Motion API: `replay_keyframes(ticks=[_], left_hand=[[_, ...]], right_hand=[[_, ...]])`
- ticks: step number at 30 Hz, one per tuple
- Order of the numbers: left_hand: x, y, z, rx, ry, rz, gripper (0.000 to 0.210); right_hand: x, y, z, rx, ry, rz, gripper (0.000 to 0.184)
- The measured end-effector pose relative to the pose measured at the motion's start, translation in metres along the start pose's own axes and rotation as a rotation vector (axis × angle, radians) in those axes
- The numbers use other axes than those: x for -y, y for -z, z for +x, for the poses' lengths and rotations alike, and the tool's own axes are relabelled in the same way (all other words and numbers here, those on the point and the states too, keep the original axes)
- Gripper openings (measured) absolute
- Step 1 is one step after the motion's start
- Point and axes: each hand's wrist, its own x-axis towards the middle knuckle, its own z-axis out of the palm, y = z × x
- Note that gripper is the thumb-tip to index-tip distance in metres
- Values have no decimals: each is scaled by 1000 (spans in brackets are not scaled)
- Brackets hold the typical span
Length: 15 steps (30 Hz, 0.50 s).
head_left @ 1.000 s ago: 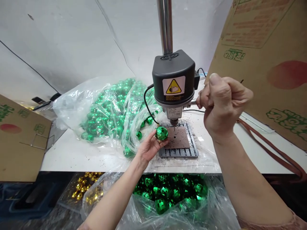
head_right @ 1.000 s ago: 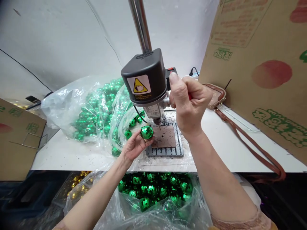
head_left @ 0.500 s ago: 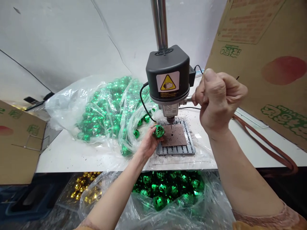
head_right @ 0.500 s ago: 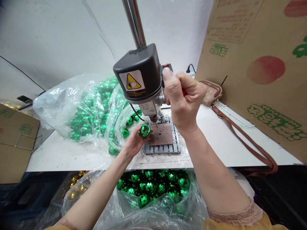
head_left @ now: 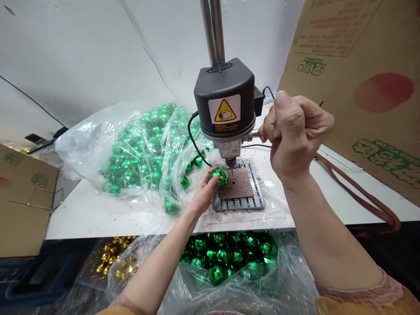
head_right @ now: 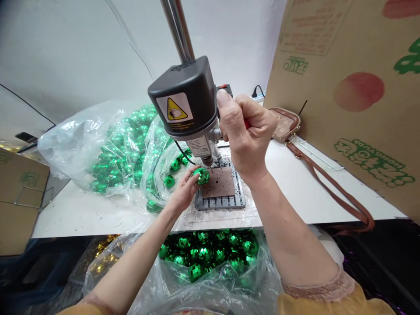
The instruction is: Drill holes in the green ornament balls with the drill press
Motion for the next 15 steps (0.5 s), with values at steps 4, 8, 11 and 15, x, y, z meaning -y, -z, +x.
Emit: replay_keyframes(ticks=[4, 8, 11, 15], left_hand=[[6, 3, 9, -15, -115, 138, 50], [10, 4, 17, 70, -171, 239, 54], [13, 4, 22, 122, -201, 329, 54], [14, 2, 23, 147, -218, 435, 53]], right_hand=[[1, 0, 0, -3, -1, -6, 53], [3, -1, 0, -17, -16, -22, 55], [3, -1, 0, -19, -14, -7, 55], [3, -1, 0, -2, -9, -13, 55]])
